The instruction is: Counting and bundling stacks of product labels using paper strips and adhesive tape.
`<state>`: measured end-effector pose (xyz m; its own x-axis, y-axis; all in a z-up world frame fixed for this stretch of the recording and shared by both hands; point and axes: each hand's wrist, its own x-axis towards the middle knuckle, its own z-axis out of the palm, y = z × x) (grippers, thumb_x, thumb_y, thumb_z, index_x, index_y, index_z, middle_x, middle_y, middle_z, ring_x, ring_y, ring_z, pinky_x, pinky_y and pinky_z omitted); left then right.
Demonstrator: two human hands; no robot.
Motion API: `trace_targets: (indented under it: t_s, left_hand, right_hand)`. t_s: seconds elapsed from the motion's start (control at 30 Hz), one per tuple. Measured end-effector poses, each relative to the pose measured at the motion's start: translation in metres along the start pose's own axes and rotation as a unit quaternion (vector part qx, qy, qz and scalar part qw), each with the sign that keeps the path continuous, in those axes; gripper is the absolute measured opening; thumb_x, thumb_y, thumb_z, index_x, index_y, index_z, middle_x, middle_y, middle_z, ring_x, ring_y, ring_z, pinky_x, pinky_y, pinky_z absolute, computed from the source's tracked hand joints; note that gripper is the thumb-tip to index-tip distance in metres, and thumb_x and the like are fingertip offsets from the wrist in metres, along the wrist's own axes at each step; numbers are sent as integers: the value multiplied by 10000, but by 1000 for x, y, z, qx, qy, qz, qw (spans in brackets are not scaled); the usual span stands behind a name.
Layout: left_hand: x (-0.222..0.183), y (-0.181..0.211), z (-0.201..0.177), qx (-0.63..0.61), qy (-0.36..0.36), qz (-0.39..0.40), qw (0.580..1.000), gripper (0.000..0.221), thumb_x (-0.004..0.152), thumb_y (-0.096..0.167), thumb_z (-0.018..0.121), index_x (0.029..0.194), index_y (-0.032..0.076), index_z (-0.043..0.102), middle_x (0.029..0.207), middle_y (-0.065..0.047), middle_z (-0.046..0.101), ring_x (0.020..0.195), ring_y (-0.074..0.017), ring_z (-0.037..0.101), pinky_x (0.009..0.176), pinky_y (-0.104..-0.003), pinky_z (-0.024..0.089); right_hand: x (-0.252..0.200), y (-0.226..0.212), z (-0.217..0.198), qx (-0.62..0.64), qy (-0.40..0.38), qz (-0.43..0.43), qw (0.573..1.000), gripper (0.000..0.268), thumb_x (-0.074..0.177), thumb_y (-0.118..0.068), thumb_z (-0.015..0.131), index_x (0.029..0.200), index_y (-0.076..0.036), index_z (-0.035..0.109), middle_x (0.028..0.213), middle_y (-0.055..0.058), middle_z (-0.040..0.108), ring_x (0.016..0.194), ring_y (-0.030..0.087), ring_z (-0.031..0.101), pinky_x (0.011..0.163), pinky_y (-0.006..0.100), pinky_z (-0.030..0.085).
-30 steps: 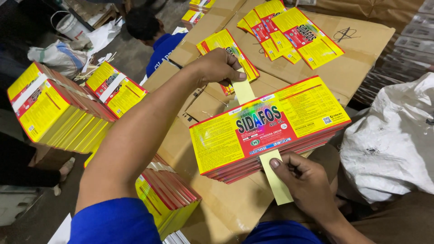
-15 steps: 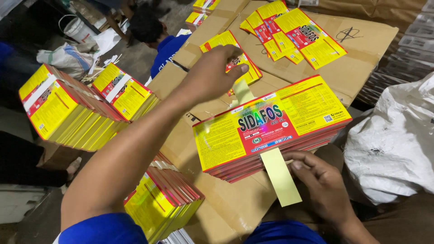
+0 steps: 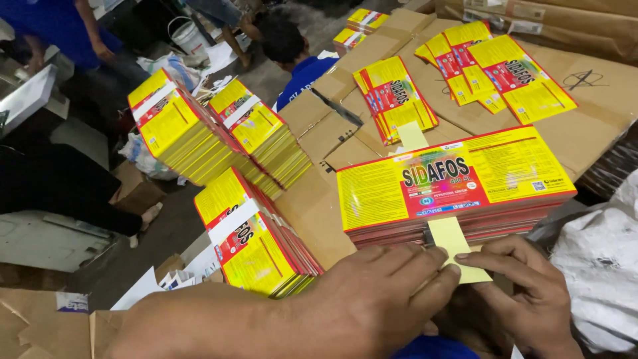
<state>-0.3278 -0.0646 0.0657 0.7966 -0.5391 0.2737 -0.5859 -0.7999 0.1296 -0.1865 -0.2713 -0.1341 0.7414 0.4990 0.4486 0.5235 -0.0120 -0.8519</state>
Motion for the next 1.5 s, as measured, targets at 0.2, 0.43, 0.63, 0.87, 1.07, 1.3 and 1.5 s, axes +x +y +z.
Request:
trace_targets:
  t_s: [0.2,0.43,0.63,0.87,1.07,1.3,1.5]
  left_hand:
    - [-19,10,-23,-8,3,-32,999,681,908,353,773,1461,31,539,1402,-172,583,1244,-340,653,977,-444,561]
    - [-39,15,1,-105,-22,-107,989,453,968,168,720,1409,118,634,1318,-85,658,1204,-253,682,939,-378,586]
    - [-40,11,65,-252,74,-153,953,310,977,56,668,1282,110,665,1245,-73,654,1214,-223,683,1010,-354,593]
    - [-19,-8,131,-159,271,-162,935,379,914,162,778,1209,-19,625,1216,-153,603,1129,-326,645,931,-413,583]
    - [-24,-23,150,-237,266,-184,916,176,1026,84,746,1175,48,660,1119,-79,684,1032,-242,713,901,-329,612]
    - [-18,-29,142,-332,246,-225,882,163,988,96,767,1117,48,681,1089,-98,722,1003,-247,747,878,-343,618]
    - [-19,-33,137,-292,284,-212,888,145,982,75,770,1110,64,701,1051,-94,731,1004,-242,749,892,-336,628]
  right_hand:
    - [6,-5,2,7,21,-83,996,378,754,16,732,1108,-104,790,1193,104,646,1001,174,694,904,294,550]
    - [12,-9,-1,30,-44,-55,997,298,787,17,686,1065,-60,759,1143,81,787,1100,213,758,972,336,565]
    - [6,7,2,19,-43,-55,997,293,785,21,683,1059,-58,749,1134,96,785,1097,226,761,967,336,566]
    - [4,16,10,15,-23,-70,997,313,762,49,717,1068,-14,723,1099,129,766,1060,221,750,944,322,568]
    - [5,-3,12,-23,-10,-32,999,254,766,58,725,1014,7,740,1065,124,771,1014,223,769,892,302,591]
    - [7,5,11,28,-24,-23,999,222,748,37,755,965,-14,752,1025,122,778,962,185,783,821,266,616]
    - [5,1,16,3,-33,4,999,241,772,7,774,1009,-3,734,1048,118,782,917,169,782,693,209,567]
